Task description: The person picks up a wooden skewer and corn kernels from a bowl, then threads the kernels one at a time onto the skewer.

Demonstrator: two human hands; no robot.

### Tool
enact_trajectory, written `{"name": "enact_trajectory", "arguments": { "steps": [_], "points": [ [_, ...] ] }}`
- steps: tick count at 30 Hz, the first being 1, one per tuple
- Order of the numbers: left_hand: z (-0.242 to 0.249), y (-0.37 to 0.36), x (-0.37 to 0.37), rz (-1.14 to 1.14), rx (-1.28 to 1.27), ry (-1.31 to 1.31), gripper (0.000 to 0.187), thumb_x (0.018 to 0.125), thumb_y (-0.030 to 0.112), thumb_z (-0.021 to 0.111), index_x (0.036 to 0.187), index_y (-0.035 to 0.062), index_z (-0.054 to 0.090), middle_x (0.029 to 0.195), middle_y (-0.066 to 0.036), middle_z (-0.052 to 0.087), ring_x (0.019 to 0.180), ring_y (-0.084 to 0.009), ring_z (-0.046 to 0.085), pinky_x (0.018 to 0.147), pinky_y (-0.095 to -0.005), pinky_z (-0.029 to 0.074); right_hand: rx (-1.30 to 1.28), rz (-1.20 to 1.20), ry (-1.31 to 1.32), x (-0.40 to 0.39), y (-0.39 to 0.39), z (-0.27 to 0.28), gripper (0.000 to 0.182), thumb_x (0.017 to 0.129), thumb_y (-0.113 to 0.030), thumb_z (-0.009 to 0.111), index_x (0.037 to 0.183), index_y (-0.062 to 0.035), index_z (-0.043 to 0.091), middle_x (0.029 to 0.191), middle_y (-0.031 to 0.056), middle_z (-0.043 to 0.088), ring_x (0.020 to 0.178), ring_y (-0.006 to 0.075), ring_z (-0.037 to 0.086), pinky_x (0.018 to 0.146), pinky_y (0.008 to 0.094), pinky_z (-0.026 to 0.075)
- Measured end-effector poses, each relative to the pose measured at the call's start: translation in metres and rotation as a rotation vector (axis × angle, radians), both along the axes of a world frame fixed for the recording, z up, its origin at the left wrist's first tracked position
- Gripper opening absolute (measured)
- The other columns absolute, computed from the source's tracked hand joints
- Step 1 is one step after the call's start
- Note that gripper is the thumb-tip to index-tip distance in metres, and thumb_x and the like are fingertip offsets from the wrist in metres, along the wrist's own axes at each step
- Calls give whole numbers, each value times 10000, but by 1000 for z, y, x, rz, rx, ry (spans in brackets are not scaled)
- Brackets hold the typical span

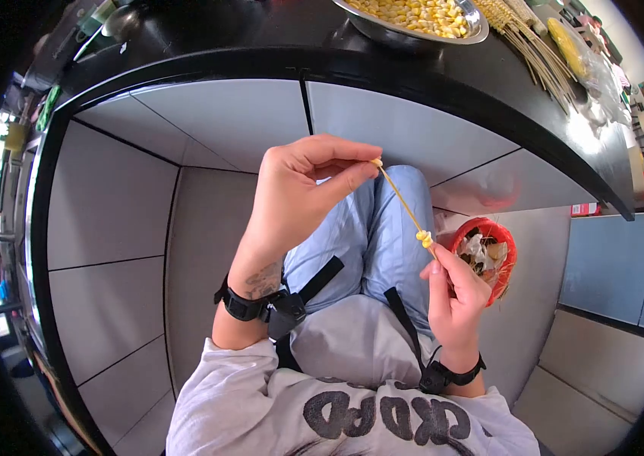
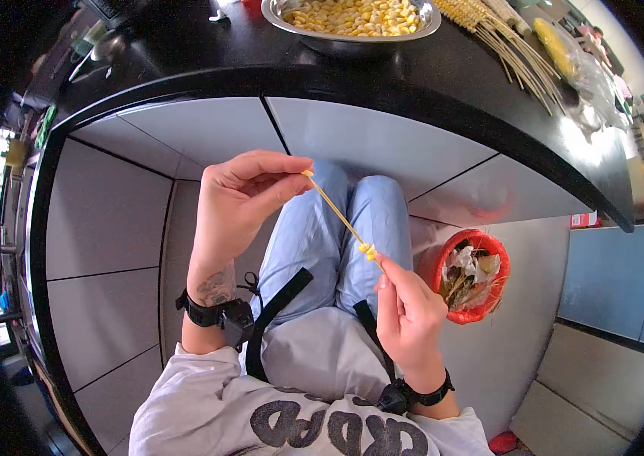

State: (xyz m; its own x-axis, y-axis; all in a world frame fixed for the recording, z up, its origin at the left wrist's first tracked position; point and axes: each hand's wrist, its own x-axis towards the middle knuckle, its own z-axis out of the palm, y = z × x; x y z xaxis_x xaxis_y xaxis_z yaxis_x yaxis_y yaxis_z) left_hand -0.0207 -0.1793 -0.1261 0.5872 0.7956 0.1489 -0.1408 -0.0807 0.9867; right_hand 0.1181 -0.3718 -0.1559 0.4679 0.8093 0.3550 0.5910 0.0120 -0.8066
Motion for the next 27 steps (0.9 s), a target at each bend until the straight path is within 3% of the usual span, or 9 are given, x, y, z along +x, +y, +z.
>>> {"name": "enact_trajectory", "arguments": {
  "steps": [3, 5, 6, 8, 27],
  "points": [
    [-2, -3, 1, 18, 25, 27, 146, 862, -71, 674, 1005, -55, 703, 966, -121, 715, 894, -166, 702, 823, -250, 568, -16, 5, -46, 0, -1, 3, 228, 887, 61, 588, 1098, 50, 673, 693, 86, 612, 521, 100, 505, 491, 234, 388],
    [-3, -4, 2, 40, 33, 34, 155, 857, -73, 680, 1010, -58, 698, 965, -123, 714, 896, -168, 702, 824, -251, 567, -120, 9, -51, 0, -2, 8, 213, 920, 46, 565, 1110, 84, 653, 779, 117, 675, 664, 127, 632, 625, 242, 488],
    [-3, -5, 2, 39, 34, 34, 155, 857, -73, 680, 1010, -58, 698, 965, -123, 714, 896, -168, 702, 824, -251, 567, -120, 8, -51, 0, -2, 7, 213, 920, 46, 565, 1110, 84, 653, 779, 117, 675, 664, 127, 632, 625, 242, 488],
    [-4, -7, 4, 62, 78, 26, 156, 850, -78, 685, 1006, -61, 694, 964, -124, 713, 902, -168, 700, 826, -251, 565, -5, 2, -60, -1, 0, 2, 256, 882, 74, 585, 1123, 51, 666, 674, 96, 579, 523, 122, 507, 495, 249, 397],
    [-5, -16, 13, 175, 594, 120, 143, 774, -64, 720, 904, -12, 748, 830, -92, 732, 771, -133, 700, 692, -244, 544, -19, -10, -84, 2, -2, 2, 262, 884, 70, 588, 1136, 48, 656, 711, 134, 602, 539, 175, 549, 513, 280, 432]
  ]
}}
